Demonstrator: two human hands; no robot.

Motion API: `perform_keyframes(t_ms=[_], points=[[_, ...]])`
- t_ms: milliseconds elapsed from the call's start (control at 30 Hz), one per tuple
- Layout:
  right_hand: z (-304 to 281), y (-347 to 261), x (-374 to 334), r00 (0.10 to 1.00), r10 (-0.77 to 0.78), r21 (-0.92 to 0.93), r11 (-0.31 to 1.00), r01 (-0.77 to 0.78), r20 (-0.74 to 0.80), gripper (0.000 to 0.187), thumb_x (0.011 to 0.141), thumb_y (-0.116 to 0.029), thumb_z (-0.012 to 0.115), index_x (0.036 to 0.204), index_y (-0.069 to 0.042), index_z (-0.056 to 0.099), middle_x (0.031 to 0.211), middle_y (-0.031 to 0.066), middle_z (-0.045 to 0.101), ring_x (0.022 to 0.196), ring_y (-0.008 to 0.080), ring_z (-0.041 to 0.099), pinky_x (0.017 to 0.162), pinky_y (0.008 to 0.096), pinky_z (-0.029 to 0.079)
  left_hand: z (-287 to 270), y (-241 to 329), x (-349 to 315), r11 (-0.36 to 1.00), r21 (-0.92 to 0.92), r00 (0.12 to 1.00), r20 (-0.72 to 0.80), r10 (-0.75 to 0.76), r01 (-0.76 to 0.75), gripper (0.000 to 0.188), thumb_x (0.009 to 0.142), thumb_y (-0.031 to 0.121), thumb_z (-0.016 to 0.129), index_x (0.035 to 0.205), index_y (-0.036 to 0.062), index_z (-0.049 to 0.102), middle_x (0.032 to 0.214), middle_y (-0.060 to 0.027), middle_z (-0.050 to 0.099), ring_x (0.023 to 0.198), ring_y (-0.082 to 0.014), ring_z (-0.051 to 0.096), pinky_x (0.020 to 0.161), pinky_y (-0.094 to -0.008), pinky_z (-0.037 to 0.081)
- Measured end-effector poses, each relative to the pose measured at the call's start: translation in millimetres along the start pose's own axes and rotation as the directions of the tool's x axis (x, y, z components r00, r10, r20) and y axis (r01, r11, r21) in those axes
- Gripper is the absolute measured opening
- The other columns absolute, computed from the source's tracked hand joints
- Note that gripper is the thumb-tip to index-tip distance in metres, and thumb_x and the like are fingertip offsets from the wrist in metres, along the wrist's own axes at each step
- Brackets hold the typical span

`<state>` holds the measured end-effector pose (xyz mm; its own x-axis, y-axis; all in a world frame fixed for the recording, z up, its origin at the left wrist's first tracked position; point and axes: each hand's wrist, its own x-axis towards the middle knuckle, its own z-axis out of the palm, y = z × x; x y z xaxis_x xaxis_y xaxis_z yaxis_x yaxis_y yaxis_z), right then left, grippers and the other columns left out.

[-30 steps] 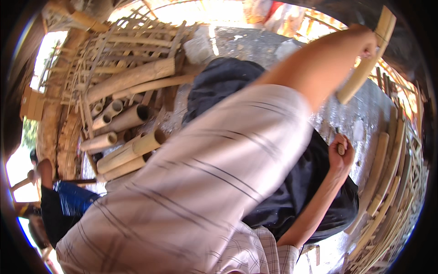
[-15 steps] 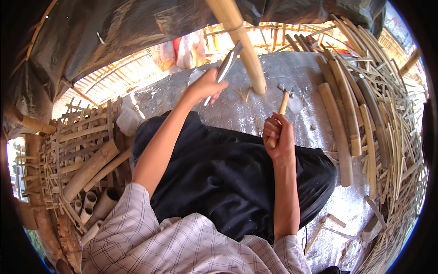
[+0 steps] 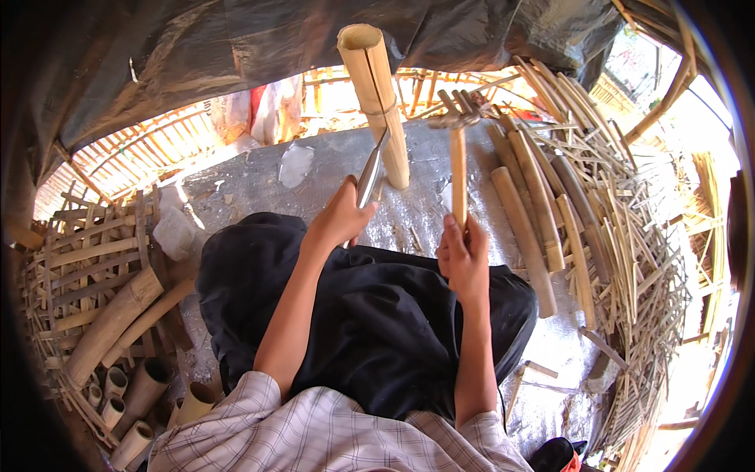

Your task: The person carves bamboo using a chisel and hammer, then uses the chisel to shave and smooth the surface of the bamboo pieces.

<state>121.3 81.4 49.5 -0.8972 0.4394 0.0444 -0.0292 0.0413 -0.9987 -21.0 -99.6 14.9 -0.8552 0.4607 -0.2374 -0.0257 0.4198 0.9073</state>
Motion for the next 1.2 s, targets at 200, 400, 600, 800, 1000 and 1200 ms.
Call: perform_keyframes(t_ms=[200,400,600,800,1000,1200], points=[[-1.1,24.6,-27.8,0.992,0.124,-0.073,0.99,-0.122,0.015,0.028,0.109,-0.026,0.057,0.09,-0.009,0.048,0.063,-0.0054,0.037,0.045,0.0032,0.032,0.038,0.0239,0.023,13.9,-5.2,-22.3,0.815,-0.575,0.955,0.202,0.219,-0.065,0.045,0.101,0.011,0.062,0.132,-0.0014,0.032,0.068,-0.0027,0.048,0.046,-0.0102,0.046,0.041,-0.0304,0.044],[-23.2,-25.9,-17.9,0.989,0.126,-0.451,0.88,-0.149,-0.082,0.034,0.109,-0.024,0.056,0.085,-0.001,0.053,0.064,-0.0003,0.046,0.053,0.0081,0.041,0.048,0.0292,0.034,29.0,-0.1,-27.9,0.824,-0.562,0.975,0.132,0.178,-0.074,0.052,0.097,0.007,0.057,0.14,-0.0012,0.03,0.068,-0.0032,0.049,0.046,-0.0116,0.049,0.039,-0.0302,0.043],[-43.0,-104.5,-9.8,0.987,-0.159,-0.509,0.852,0.121,-0.033,0.029,0.11,-0.024,0.055,0.094,0.0,0.057,0.065,0.0006,0.045,0.06,0.0085,0.042,0.052,0.0293,0.034,27.3,18.4,-42.4,0.903,-0.428,0.981,0.159,0.114,-0.036,0.047,0.092,0.006,0.055,0.134,-0.0018,0.035,0.065,-0.007,0.05,0.044,-0.015,0.05,0.039,-0.0335,0.045],[-38.3,-51.5,-7.5,0.882,-0.409,-0.881,0.296,0.37,0.233,0.028,0.105,-0.023,0.062,0.098,0.004,0.059,0.072,0.025,0.059,0.062,0.0424,0.053,0.06,0.0456,0.042,19.2,25.4,-58.6,0.967,-0.231,0.982,0.129,0.139,-0.107,0.048,0.089,0.005,0.055,0.133,-0.0026,0.037,0.065,-0.0122,0.056,0.044,-0.019,0.056,0.04,-0.0359,0.048],[-37.8,-90.8,-13.9,0.983,-0.179,-0.901,0.416,0.121,0.049,0.025,0.102,-0.021,0.067,0.097,0.002,0.059,0.071,0.0251,0.057,0.067,0.0476,0.047,0.06,0.0467,0.04,27.0,18.5,-50.7,0.948,-0.309,0.975,0.176,0.133,-0.074,0.061,0.092,0.005,0.054,0.146,-0.0024,0.028,0.067,-0.0129,0.058,0.045,-0.0197,0.058,0.041,-0.0362,0.049],[-26.6,-109.9,-22.2,0.924,-0.382,-0.804,0.548,0.23,0.004,0.035,0.105,-0.019,0.063,0.116,0.014,0.06,0.063,0.0177,0.053,0.055,0.0161,0.05,0.049,0.0379,0.037,31.8,14.7,-49.2,0.872,-0.482,0.974,0.145,0.171,-0.082,0.06,0.096,0.007,0.052,0.148,-0.0039,0.023,0.072,-0.0117,0.057,0.047,-0.0193,0.057,0.04,-0.0365,0.049]])
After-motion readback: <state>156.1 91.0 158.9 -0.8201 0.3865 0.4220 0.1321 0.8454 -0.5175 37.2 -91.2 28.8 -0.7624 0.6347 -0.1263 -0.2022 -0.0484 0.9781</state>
